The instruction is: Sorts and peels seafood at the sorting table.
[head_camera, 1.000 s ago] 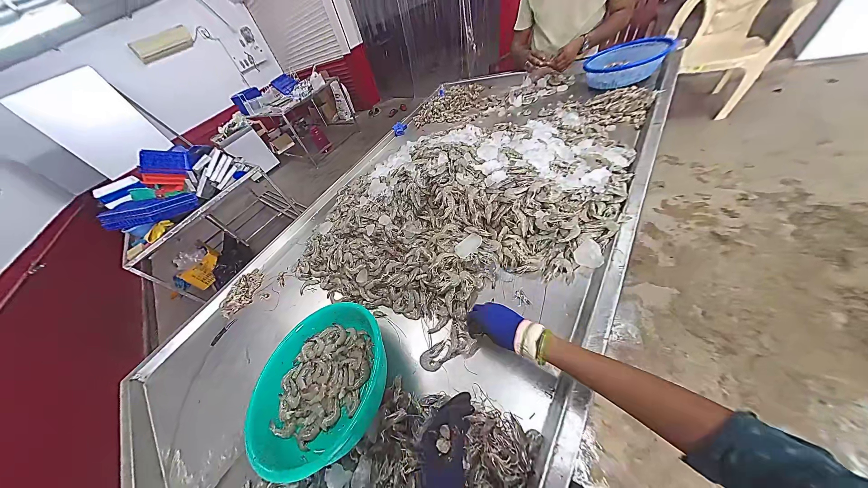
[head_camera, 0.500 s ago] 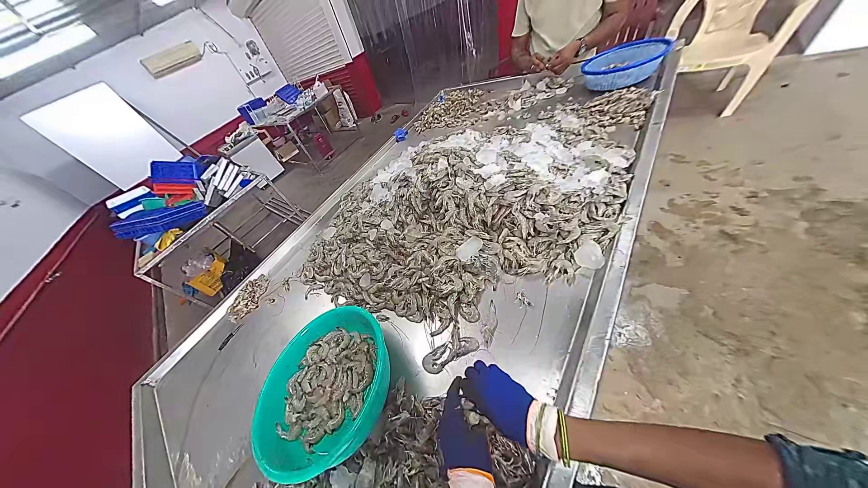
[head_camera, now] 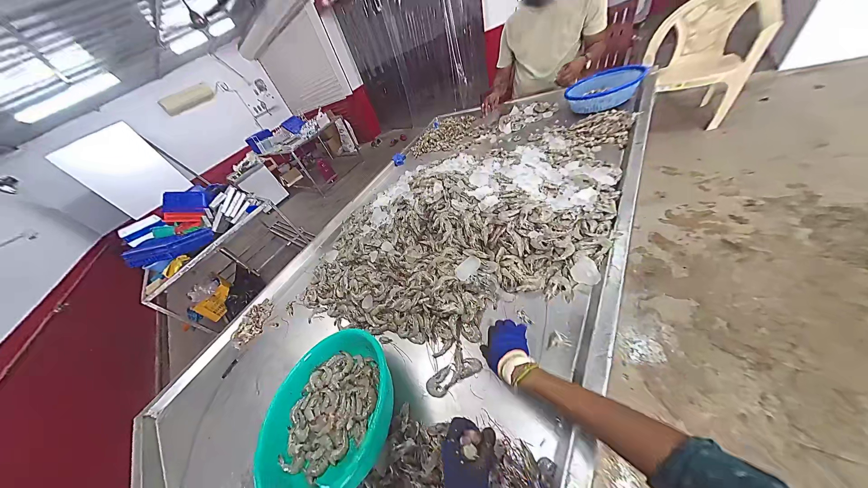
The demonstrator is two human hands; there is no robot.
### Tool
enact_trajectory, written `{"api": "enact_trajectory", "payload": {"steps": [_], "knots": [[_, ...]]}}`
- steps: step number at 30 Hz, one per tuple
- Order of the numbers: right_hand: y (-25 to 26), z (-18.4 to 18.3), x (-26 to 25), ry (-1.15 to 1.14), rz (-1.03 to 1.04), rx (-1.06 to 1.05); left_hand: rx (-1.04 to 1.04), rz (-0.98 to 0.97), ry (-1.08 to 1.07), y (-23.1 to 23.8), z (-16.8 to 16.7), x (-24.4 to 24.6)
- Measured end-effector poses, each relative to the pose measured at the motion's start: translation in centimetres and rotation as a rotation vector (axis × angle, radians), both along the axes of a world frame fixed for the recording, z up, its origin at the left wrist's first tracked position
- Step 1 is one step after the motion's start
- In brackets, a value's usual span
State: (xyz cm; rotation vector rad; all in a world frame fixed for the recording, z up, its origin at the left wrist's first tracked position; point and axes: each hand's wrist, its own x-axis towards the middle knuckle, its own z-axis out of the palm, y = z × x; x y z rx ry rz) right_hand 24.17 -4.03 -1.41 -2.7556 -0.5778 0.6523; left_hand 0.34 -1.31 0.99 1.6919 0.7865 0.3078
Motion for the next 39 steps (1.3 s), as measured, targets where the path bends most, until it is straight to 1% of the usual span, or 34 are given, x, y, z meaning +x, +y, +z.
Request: {"api": "enact_trajectory", "payload": {"steps": [2,5,7,9,10,12,14,17,19,20,21,22,26,27,28,29,30,31,32,33,35,36,37,38,39], "knots": [[0.6,-1.3,-1.5,-0.003,-0.035,0.034,-0.007,0.044,-0.114,0.0,-0.6,-0.3],[-2.3,-1.8,-2.2,-0.05,-0.005,0.014,-0.016,0.086,-0.122,0.5,-1.6,-1.0],[-5.2,-1.2,-1.0,-0.044,-0.01,-0.022,0.054,0.029,-0.172,0.7,-2.7,-1.3],[-7.3,1.0,-0.5,0.017,0.061,-0.011,0.181,-0.018,-0.169,0.1,-2.0,-0.5],[-7.7,2.1,-1.1,0.045,0.136,0.019,0.255,-0.043,-0.137,-0.4,-1.4,0.2],[-7.9,3.8,-4.1,0.096,0.343,0.07,0.36,-0.123,-0.027,-0.8,-1.2,2.0],[-7.9,4.3,-7.7,0.096,0.506,0.091,0.353,-0.188,0.138,-1.7,-0.6,3.2],[-8.4,4.6,-10.7,-0.023,0.593,0.046,0.305,-0.185,0.386,-3.5,1.7,3.2],[-8.8,4.2,-10.9,-0.105,0.649,0.026,0.275,-0.265,0.568,-3.9,3.2,2.9],[-9.0,4.0,-10.7,-0.135,0.66,0.04,0.244,-0.295,0.583,-3.8,3.4,2.8],[-9.1,3.8,-10.2,-0.158,0.647,0.06,0.203,-0.297,0.554,-3.4,3.1,2.6],[-9.2,3.7,-9.0,-0.166,0.591,0.081,0.158,-0.274,0.505,-3.2,2.6,2.2],[-9.0,2.7,-0.1,-0.136,0.187,0.019,-0.004,-0.091,0.209,-2.6,1.7,-0.3],[-9.0,2.0,0.9,-0.076,0.1,0.019,-0.043,-0.077,0.168,-2.3,1.7,-1.0],[-8.9,1.5,0.8,-0.01,0.047,0.012,-0.067,-0.054,0.131,-2.0,1.6,-1.6],[-8.7,1.6,-0.3,0.056,0.055,-0.01,-0.076,-0.008,0.094,-1.6,1.3,-2.0],[-8.3,2.0,-1.6,0.109,0.146,-0.048,-0.07,0.056,0.058,-1.3,0.7,-2.4],[-7.6,2.4,-2.7,0.127,0.293,-0.079,-0.077,0.125,0.053,-0.8,0.0,-2.6],[-6.5,2.6,-3.3,0.098,0.464,-0.086,-0.118,0.185,0.063,-0.6,-0.2,-2.8],[-5.2,2.5,-3.5,0.05,0.638,-0.034,-0.174,0.239,0.067,-0.7,-0.1,-3.0],[-1.9,0.5,-1.9,-0.046,0.996,0.246,-0.31,0.31,0.057,-0.8,0.8,-3.2],[-0.2,0.0,-0.9,-0.048,1.11,0.283,-0.368,0.318,0.036,-0.9,1.2,-3.2],[1.0,0.2,-0.2,-0.03,1.15,0.254,-0.417,0.328,-0.006,-0.9,1.5,-3.3],[1.6,0.5,0.4,-0.008,1.13,0.218,-0.458,0.341,-0.057,-0.9,1.5,-3.6],[1.7,0.7,1.2,0.005,1.085,0.184,-0.492,0.35,-0.145,-0.8,0.9,-3.9]]}}
